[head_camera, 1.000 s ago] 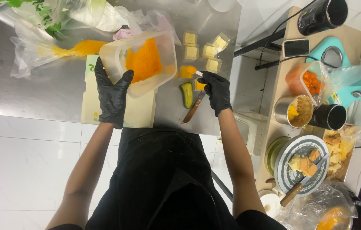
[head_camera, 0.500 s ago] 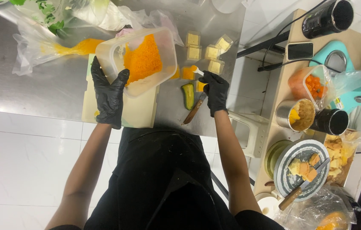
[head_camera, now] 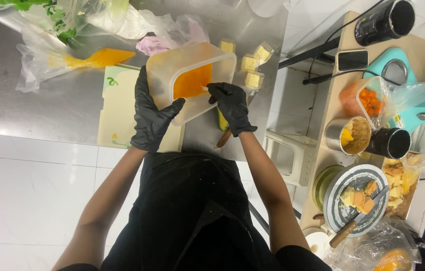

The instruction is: The person is filling pastry shells with a yellow filling using a piping bag and then adding toppings including shredded ingredients and orange flakes.

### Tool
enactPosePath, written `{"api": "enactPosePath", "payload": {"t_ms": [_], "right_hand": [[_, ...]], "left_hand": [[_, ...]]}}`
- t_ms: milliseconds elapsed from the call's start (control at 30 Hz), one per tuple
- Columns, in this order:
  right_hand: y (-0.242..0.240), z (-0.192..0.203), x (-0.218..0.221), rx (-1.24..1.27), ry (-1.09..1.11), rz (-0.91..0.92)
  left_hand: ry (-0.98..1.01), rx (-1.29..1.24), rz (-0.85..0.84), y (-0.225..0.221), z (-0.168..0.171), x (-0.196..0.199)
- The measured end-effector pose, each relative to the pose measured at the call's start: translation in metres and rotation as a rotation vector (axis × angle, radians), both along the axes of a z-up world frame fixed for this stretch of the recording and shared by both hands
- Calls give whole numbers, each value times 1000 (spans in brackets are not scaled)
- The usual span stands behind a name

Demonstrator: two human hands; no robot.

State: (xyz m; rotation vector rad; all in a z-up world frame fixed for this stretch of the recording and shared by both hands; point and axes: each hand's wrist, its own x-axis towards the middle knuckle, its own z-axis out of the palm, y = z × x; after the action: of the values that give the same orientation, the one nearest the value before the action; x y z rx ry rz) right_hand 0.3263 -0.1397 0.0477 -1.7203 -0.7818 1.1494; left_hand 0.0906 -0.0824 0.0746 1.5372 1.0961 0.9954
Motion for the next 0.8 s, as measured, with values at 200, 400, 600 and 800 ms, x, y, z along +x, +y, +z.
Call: {"api": "enactPosePath", "payload": {"t_ms": [200, 400, 600, 800], "right_hand": [[5, 1, -7, -204, 317, -87], [7, 25, -2, -197, 500, -144], [13, 25, 21, -167, 437, -193], [1, -28, 25, -78, 183, -219]], "left_hand": [[120, -16, 25, -2, -18, -7], [100, -121, 107, -4, -31, -25], [-130, -197, 166, 4, -26, -47], [-161, -168, 201, 10, -23, -58]]}}
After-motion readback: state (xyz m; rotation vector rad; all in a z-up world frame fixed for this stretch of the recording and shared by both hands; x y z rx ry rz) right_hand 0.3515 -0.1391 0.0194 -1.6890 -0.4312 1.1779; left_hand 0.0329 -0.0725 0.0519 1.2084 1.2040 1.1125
